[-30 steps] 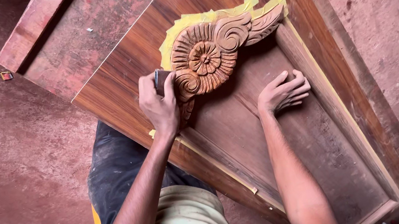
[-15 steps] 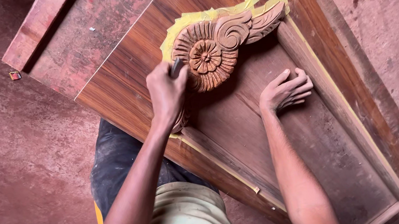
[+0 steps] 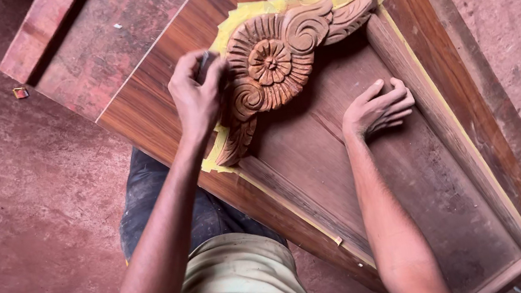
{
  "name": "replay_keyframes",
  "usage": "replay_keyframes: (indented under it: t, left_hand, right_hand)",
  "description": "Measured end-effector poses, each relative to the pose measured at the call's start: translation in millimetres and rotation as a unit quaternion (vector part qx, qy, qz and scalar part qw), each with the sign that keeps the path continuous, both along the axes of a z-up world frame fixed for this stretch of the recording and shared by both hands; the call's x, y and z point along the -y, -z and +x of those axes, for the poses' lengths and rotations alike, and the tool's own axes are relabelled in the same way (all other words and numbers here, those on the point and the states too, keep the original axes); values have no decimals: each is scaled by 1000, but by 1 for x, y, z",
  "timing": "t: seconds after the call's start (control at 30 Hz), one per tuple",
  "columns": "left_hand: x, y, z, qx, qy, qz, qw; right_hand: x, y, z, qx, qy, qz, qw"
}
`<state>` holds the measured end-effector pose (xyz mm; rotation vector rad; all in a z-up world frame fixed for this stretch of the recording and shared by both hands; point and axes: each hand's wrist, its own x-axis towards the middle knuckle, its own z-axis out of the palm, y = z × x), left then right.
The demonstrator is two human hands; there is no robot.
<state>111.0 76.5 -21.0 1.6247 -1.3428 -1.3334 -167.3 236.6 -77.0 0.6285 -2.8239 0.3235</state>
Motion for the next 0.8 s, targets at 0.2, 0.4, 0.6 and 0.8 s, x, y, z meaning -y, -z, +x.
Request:
replay_keyframes:
  t: [0.2,0.4,0.6,0.8]
  left_hand:
    - [8,13,-11,110,6,-184,977]
    - [-4,-6,-17,182,14,-254,950]
    - [10,4,-35,211,37,-225,951]
    - [11,2,-21,262,32,-216,940]
  right_hand:
    - [-1,5,0,6,7,1,1000]
    - [-1,7,-5,-8,-3,6,1000]
    - [-5,2,-3,-18,-7,19,1000]
    - [7,10,0,-50,-22,8,998]
